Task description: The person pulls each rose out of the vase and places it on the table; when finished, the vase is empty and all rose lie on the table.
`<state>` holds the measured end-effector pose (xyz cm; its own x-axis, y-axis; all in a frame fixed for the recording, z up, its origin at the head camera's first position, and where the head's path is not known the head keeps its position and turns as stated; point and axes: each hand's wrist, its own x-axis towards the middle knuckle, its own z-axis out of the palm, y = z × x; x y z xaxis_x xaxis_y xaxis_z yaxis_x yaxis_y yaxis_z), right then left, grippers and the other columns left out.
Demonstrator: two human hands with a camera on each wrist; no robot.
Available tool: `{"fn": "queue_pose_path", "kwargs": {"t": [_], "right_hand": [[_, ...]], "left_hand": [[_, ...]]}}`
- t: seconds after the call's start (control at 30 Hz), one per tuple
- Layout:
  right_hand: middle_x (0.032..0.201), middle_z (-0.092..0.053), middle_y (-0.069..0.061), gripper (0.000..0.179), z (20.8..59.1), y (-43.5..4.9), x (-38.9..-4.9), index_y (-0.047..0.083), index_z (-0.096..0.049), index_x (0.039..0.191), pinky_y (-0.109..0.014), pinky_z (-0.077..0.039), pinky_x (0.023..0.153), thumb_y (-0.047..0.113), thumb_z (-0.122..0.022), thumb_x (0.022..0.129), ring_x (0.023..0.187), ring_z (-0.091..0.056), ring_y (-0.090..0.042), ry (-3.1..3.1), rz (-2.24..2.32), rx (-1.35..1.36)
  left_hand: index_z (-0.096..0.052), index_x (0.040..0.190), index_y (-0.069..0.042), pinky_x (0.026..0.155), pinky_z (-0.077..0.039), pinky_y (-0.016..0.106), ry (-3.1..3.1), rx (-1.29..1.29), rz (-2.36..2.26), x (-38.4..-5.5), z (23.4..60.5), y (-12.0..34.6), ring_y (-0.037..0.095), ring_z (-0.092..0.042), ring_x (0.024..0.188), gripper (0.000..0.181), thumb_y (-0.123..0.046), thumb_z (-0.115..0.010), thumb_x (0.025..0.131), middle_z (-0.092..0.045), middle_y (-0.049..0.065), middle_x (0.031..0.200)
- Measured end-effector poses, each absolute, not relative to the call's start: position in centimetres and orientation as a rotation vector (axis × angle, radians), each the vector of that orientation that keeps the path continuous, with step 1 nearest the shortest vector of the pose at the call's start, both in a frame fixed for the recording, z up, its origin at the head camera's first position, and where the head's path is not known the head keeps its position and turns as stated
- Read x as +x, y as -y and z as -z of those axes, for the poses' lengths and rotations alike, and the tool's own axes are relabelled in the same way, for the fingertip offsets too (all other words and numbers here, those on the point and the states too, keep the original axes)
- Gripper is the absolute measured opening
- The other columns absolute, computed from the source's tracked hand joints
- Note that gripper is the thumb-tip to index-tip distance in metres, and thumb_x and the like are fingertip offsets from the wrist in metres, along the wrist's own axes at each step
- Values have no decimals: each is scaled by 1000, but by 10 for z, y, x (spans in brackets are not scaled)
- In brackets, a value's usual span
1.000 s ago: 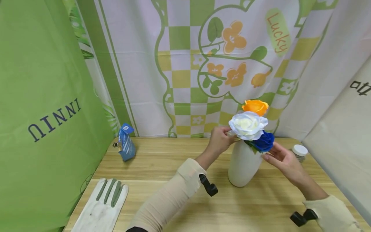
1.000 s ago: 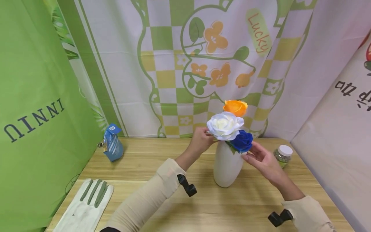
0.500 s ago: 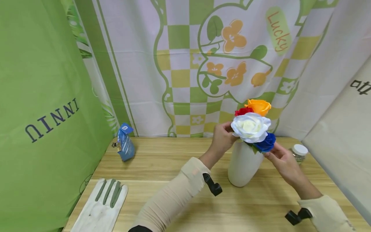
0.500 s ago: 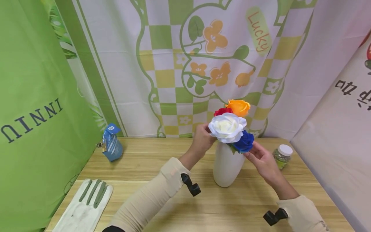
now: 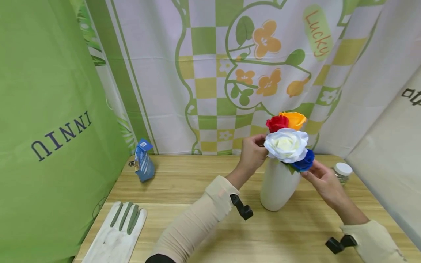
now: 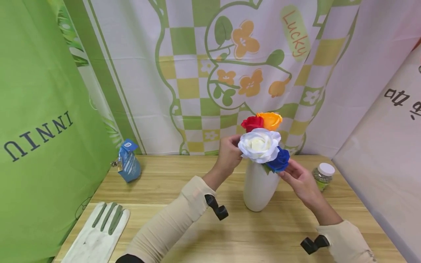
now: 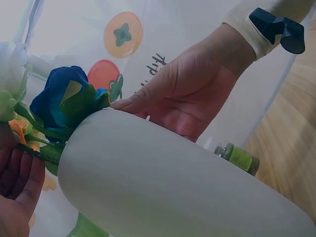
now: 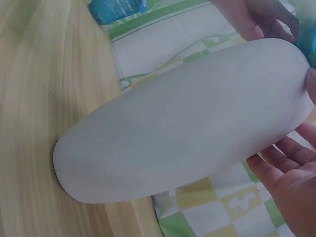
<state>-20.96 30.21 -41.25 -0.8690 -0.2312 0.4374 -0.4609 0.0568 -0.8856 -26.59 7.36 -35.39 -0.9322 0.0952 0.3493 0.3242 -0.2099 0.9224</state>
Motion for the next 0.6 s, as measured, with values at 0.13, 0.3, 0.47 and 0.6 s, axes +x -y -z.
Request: {"fn": "queue_pose_path", "kwargs": {"t": [0.13,0.3,0.47,0.6], "right_hand": [[114,-72,17,48,413,-302,-210,26,-62,127,-7,-53,87,-10,-51,98,103,-66,6,2142,-1930,713],[112,-73,17,48,413,-303,-211,26,-63,127,-7,-53,85,-10,-52,98,101,-66,6,2149,-1906,708],[113,-73,16,48,413,-303,-213,24,-63,127,-7,-54,86,-12,-51,97,103,-66,5,2116,-1928,726],[113,-73,16,48,413,-302,-212,24,-63,128,-7,-54,86,-12,-51,98,102,-66,5,2104,-1955,731]], "left_hand": [[-69,97,18,59,-51,11,1881,-476,2264,-267,352,-74,2,-58,68,20,16,-61,79,-70,32,92],[-70,98,17,57,-50,10,1914,-495,2204,-268,349,-74,1,-56,66,20,14,-61,80,-71,30,90],[-69,98,17,62,-49,8,1894,-511,2168,-270,346,-73,-1,-55,68,22,15,-60,78,-70,32,91],[-70,101,16,65,-50,8,1866,-524,2180,-271,343,-71,-1,-58,71,25,15,-59,78,-70,34,96]]}}
